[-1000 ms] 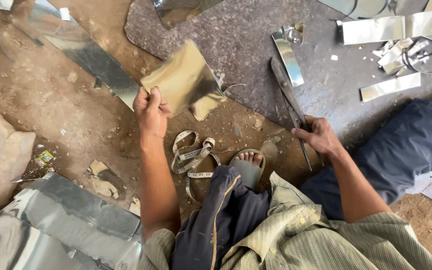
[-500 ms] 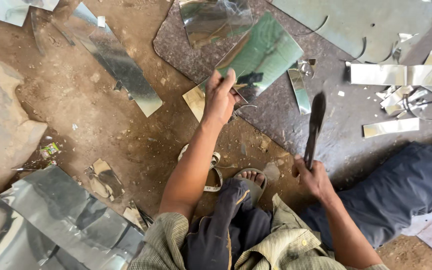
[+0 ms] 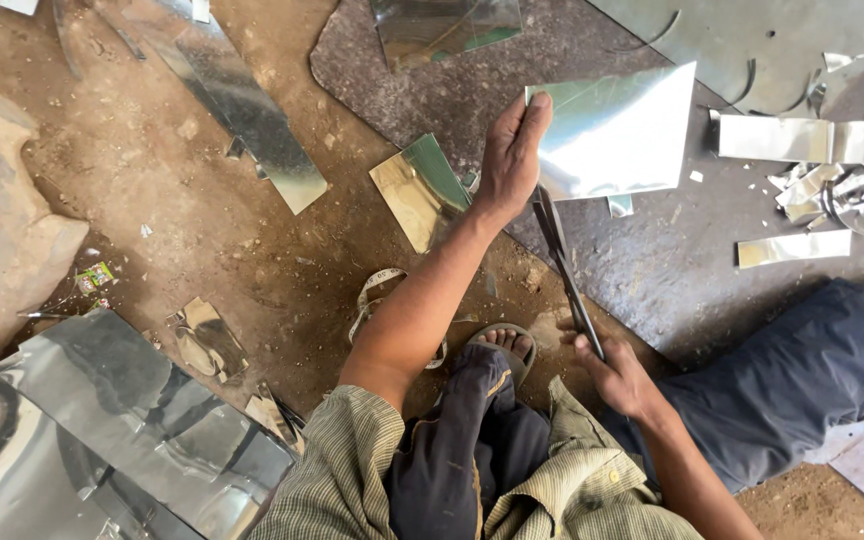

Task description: The person uses shears to cut and trim small rectangular mirror pieces one at a time. They repeatedly pick up a mirror, shear off edges or corners, and place the trimmed piece on the floor among other cut pieces.

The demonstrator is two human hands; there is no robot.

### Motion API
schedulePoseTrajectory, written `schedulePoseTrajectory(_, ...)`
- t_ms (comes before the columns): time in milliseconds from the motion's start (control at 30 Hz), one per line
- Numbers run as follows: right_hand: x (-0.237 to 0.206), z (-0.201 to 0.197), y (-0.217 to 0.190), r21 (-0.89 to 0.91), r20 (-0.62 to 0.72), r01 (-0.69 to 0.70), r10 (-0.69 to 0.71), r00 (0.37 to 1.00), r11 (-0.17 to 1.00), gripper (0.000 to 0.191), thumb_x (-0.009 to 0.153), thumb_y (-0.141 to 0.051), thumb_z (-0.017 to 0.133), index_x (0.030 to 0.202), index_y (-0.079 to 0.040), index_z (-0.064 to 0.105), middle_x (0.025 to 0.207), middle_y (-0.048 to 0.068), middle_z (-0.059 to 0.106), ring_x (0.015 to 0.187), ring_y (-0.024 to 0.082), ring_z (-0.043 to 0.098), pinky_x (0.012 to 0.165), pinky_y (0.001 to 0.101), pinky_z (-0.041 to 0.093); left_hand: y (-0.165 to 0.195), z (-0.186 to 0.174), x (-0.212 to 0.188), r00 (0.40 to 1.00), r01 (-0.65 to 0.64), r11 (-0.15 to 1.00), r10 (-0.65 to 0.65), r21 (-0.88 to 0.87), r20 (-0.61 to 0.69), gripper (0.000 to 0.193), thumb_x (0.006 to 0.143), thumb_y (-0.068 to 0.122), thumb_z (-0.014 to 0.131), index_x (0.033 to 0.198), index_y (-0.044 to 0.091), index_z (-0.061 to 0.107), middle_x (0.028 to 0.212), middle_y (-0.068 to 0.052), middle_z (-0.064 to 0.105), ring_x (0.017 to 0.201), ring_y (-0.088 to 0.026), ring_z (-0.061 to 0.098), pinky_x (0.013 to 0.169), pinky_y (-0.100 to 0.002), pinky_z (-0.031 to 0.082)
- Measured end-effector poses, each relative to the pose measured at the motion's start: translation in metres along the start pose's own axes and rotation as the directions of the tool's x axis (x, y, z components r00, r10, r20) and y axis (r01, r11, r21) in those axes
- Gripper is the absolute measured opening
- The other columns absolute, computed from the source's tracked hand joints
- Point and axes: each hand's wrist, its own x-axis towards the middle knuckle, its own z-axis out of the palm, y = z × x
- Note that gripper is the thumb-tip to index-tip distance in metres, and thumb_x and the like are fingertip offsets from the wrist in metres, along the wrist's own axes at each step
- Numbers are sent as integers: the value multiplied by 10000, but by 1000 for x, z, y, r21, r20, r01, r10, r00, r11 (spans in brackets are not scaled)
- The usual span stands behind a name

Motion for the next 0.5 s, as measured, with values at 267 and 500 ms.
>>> schedulePoseTrajectory(267, 11, 2, -11, 162, 71, 12, -24, 997, 987, 500, 1022, -345, 463, 1381, -10, 561, 1301, 156, 669, 1205, 265, 654, 944, 419, 595, 6, 4, 0, 998, -59, 997, 59, 49, 17, 407, 1156, 422, 446, 1020, 101, 655, 727, 41, 453, 663, -72, 438, 615, -241, 380)
schedulePoseTrajectory(500, 7, 5, -18, 62, 27, -10, 8, 1000, 998, 506, 1025, -351, 456, 1398, -21, 545, 1235, 153, 692, 1191, 258, 650, 961, 413, 569, 7, 6, -3, 997, -68, 997, 67, 43, 36, 423, 1122, 437, 420, 1063, 84, 644, 802, 16, 546, 748, -80, 549, 646, -244, 488)
